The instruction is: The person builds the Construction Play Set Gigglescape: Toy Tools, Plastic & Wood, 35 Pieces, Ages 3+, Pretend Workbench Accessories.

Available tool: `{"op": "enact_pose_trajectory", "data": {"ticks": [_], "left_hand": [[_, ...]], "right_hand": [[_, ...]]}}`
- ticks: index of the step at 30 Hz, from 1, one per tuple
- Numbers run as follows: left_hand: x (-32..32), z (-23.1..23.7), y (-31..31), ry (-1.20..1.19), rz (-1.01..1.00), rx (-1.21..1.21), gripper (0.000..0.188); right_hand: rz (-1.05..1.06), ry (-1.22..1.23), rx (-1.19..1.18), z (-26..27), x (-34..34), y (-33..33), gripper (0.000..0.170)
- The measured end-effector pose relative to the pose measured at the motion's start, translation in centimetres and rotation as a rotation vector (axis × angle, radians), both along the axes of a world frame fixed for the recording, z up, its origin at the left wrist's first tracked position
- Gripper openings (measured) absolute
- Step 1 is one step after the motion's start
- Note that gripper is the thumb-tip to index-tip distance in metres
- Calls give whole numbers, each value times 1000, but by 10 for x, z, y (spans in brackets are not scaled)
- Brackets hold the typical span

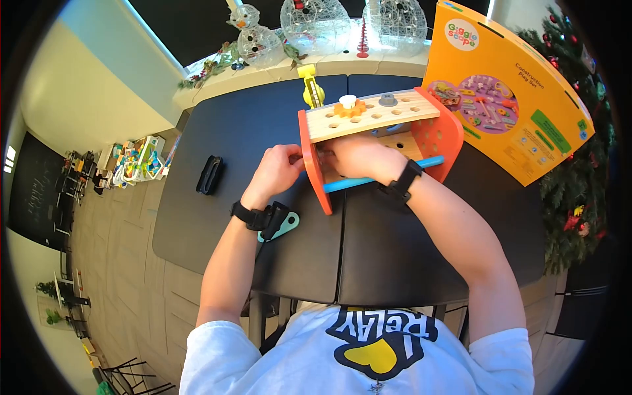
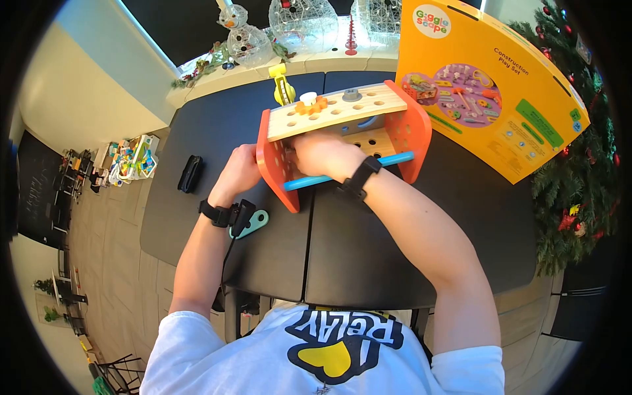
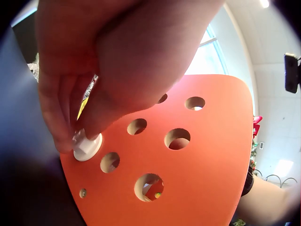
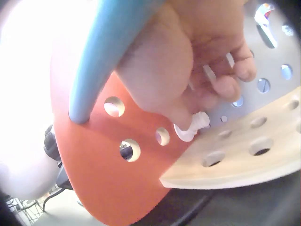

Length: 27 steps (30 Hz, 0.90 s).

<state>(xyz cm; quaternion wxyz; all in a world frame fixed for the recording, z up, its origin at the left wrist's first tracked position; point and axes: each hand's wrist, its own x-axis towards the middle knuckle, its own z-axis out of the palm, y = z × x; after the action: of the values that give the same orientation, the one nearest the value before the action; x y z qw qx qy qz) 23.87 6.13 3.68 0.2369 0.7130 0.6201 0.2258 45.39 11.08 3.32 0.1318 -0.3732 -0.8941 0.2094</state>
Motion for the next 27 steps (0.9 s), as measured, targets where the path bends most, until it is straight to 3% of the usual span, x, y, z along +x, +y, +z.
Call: {"op": "enact_pose_trajectory", "data": {"ticks": [1, 2, 4, 7, 9, 11, 13, 16, 17, 19, 21, 24, 27], "left_hand": [[-1, 1, 0, 2, -2, -16, 27], [-3, 0, -1, 0, -3, -23, 30], [-7, -4, -5, -8, -2, -35, 35], [-7, -13, -8, -340, 63, -115, 57], [-8, -6, -8, -355, 100, -187, 74], [-6, 0, -9, -420, 137, -247, 88], [-2, 5, -7, -529, 170, -288, 98], [3, 19, -5, -592, 154, -394, 106], [5, 23, -3, -607, 153, -412, 106], [8, 29, 1, -615, 112, -446, 106], [11, 33, 4, -611, 83, -466, 105], [18, 35, 8, -602, 67, -446, 98], [15, 35, 12, -631, 6, -490, 84]], "right_hand": [[5, 16, -40, 3, 5, -3, 28], [-32, -115, -59, 6, 8, -5, 27], [-12, -26, 8, 21, 28, -27, 27], [70, 204, 149, 58, 67, -62, 28], [-30, 370, 55, 107, 96, -75, 29], [-341, 445, 347, 119, 128, -59, 31], [-484, 524, 270, 117, 156, -33, 48], [-658, 313, -23, 90, 195, 12, 74], [-743, 343, -207, 82, 191, 13, 91], [-692, 447, -608, 81, 186, 13, 90], [-575, 478, -731, 67, 188, 23, 87], [-428, 780, -815, 32, 186, 49, 54], [-355, 827, -872, 39, 180, 41, 53]]}}
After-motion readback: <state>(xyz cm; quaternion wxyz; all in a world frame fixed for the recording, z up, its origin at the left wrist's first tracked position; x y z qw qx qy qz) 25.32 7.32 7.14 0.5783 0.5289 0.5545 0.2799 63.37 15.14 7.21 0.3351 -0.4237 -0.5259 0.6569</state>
